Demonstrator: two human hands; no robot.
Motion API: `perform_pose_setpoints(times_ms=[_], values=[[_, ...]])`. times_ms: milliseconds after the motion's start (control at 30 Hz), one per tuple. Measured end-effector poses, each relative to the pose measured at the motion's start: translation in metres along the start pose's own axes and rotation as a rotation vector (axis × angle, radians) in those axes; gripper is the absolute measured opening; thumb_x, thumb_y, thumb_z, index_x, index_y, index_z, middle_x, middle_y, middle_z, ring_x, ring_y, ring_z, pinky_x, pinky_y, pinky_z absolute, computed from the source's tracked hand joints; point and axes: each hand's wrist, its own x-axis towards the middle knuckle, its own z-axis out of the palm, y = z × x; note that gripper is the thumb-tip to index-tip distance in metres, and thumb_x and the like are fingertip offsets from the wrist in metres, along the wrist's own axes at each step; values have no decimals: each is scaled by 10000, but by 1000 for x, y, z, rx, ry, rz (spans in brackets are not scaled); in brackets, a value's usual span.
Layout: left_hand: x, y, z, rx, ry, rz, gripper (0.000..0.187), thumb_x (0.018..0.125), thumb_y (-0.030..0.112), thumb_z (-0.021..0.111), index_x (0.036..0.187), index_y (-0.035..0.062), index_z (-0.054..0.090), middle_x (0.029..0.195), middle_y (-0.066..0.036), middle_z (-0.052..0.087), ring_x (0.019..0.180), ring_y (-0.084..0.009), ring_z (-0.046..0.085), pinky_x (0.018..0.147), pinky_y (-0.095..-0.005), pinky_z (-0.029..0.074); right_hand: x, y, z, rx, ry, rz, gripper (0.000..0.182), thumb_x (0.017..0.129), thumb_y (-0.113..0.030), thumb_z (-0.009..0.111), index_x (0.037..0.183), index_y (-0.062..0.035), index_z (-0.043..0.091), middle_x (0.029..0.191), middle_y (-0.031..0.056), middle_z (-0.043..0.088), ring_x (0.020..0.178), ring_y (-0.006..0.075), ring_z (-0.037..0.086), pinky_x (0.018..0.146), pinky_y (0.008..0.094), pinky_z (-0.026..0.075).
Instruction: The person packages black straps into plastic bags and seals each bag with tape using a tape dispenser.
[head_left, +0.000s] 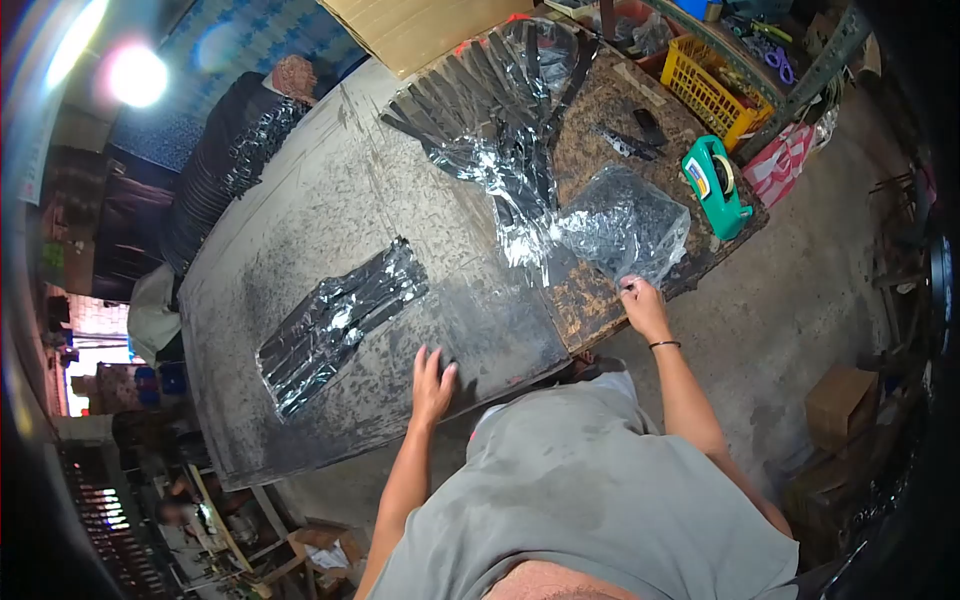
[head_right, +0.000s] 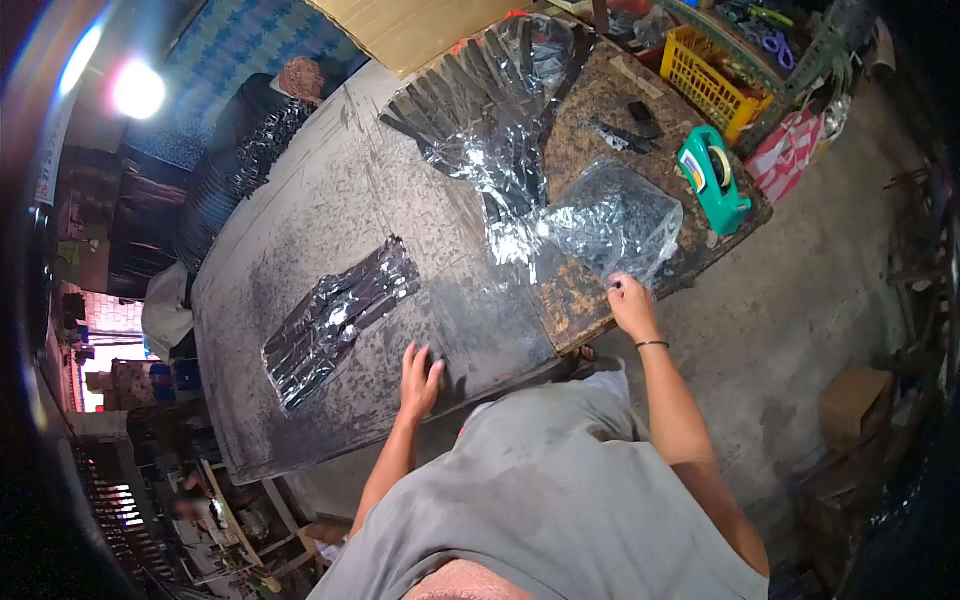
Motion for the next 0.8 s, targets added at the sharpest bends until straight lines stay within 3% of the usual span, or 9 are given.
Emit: perform_pose_setpoints(times_ms=[67, 167, 233, 333, 400, 500, 567, 667, 800], values=[[51, 28, 9, 3, -3, 134, 444, 883, 290, 621, 1228, 22, 544, 1400, -226, 391, 1257, -394, 426, 1019, -426, 388, 4, 23, 2, 243, -156, 93, 255, 888, -80, 475, 1099, -36, 610, 675, 17, 559, 553, 91, 524, 494, 263, 441], [133, 76, 17, 56, -10, 347, 417, 873, 279, 635, 1217, 54, 565, 1362, -201, 452, 1245, -377, 452, 1027, -417, 391, -6, 1, -19, 446, -183, 233, 300, 909, -65, 425, 1163, -49, 584, 693, -4, 544, 550, 77, 506, 473, 228, 419], [185, 101, 27, 111, -41, 508, 391, 853, 244, 648, 1188, 54, 581, 1330, -198, 483, 1217, -377, 480, 1001, -425, 416, -11, 9, -22, 401, -153, 219, 312, 910, -62, 412, 1159, -46, 600, 713, 7, 541, 542, 84, 499, 488, 242, 424], [243, 132, 50, 224, -92, 674, 353, 867, 187, 592, 1199, 67, 576, 1340, -172, 484, 1253, -347, 457, 1020, -421, 397, -22, 0, -33, 178, 71, -112, 260, 874, -41, 479, 1067, -16, 651, 826, 149, 601, 787, 298, 591, 719, 346, 471], [269, 147, 72, 494, -188, 844, 368, 888, 138, 513, 1251, 86, 541, 1376, -129, 463, 1312, -306, 402, 1066, -413, 345, -27, -9, -38, 151, 97, -153, 246, 873, -38, 488, 1051, -12, 656, 819, 149, 598, 770, 294, 591, 709, 346, 469], [291, 174, 88, 763, -354, 857, 434, 884, 132, 464, 1317, 112, 486, 1442, -62, 402, 1387, -278, 291, 1109, -411, 282, -31, -8, -39, 126, 131, -149, 194, 859, -44, 558, 1015, -7, 667, 837, 134, 622, 731, 242, 605, 678, 322, 473], [301, 173, 99, 763, -278, 933, 389, 865, 143, 476, 1248, 120, 540, 1352, -66, 485, 1332, -266, 363, 1062, -398, 330, -35, -7, -42, 267, 128, 3, 175, 841, -52, 602, 994, -3, 669, 873, 114, 649, 718, 187, 614, 656, 296, 477], [312, 175, 105, 822, -412, 946, 305, 843, 154, 499, 1133, 133, 592, 1189, -59, 563, 1212, -227, 462, 994, -373, 368, -39, -25, -64, 235, 102, 57, 174, 820, -60, 643, 979, 7, 666, 908, 109, 673, 752, 164, 636, 661, 284, 485], [318, 167, 97, 731, -281, 1075, 170, 834, 156, 508, 961, 146, 620, 927, -16, 567, 959, -188, 553, 842, -349, 389, -39, -39, -75, 180, 223, -60, 174, 817, -48, 647, 976, 21, 660, 853, 101, 661, 757, 167, 634, 669, 290, 486]])
